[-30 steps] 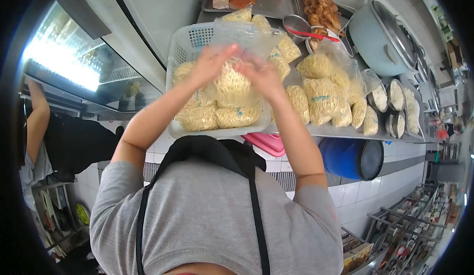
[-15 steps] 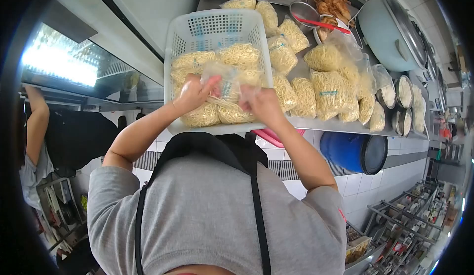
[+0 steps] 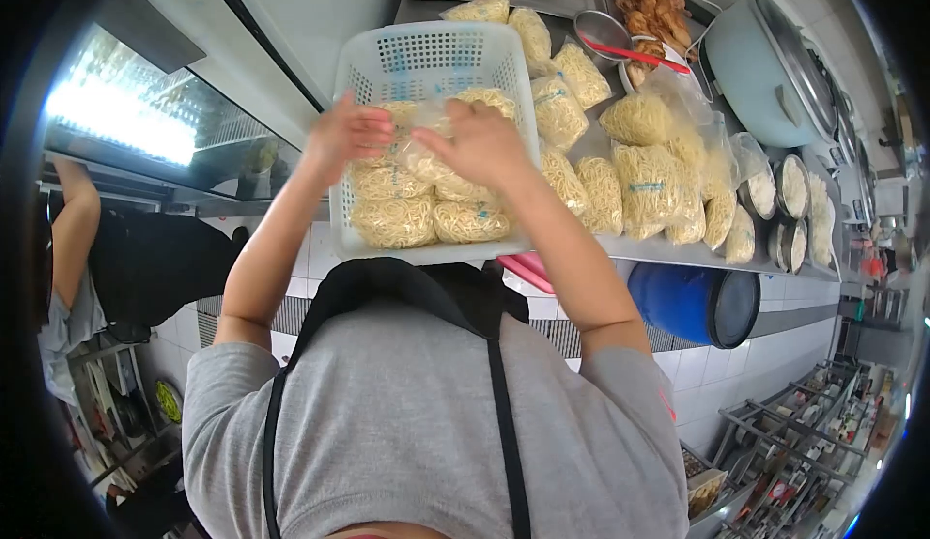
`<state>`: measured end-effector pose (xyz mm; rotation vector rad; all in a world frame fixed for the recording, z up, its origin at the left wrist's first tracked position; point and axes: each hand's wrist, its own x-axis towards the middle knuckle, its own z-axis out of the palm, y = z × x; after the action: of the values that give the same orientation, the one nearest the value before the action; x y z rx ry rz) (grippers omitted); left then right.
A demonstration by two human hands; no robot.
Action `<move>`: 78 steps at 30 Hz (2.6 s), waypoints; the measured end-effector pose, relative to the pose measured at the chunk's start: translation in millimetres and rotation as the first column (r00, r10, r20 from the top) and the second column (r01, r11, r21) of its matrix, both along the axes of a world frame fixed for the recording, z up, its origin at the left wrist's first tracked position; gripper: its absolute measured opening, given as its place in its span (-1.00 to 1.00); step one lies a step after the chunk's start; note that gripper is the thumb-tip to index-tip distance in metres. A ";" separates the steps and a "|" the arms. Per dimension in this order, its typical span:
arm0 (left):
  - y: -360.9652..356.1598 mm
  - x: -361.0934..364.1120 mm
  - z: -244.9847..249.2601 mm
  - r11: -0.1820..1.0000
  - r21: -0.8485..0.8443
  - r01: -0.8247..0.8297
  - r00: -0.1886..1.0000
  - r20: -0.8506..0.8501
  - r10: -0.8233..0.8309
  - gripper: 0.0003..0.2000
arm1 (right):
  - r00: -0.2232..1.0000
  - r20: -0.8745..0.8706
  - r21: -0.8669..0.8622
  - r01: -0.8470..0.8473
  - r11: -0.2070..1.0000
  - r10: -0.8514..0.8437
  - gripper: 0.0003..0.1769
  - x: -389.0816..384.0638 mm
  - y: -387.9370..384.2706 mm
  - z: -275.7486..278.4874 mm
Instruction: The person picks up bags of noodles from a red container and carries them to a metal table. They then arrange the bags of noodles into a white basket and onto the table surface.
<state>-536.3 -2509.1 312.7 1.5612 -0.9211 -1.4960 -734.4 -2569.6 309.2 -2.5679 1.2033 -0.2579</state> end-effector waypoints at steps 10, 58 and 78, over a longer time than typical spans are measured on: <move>32.8 -79.5 -39.4 0.992 -0.098 0.075 0.909 -0.403 -0.108 -0.50 | 0.704 0.450 0.729 0.066 0.682 -0.549 -0.39 -17.5 -13.1 -4.8; -80.2 40.4 -60.2 0.774 -0.576 -0.264 0.926 0.073 0.370 -0.65 | 0.894 -0.244 -0.263 -0.435 0.861 0.376 -0.55 127.9 -116.2 -62.0; -103.4 -103.2 73.9 0.553 -0.719 0.421 0.895 0.427 -0.126 -0.64 | 0.994 0.107 -0.875 0.100 0.474 -0.012 -0.89 -196.5 -120.2 71.2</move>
<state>-639.6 -2612.6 386.6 0.9843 -1.8147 -0.7571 -930.8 -2689.8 380.5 -3.2803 1.3386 -1.3319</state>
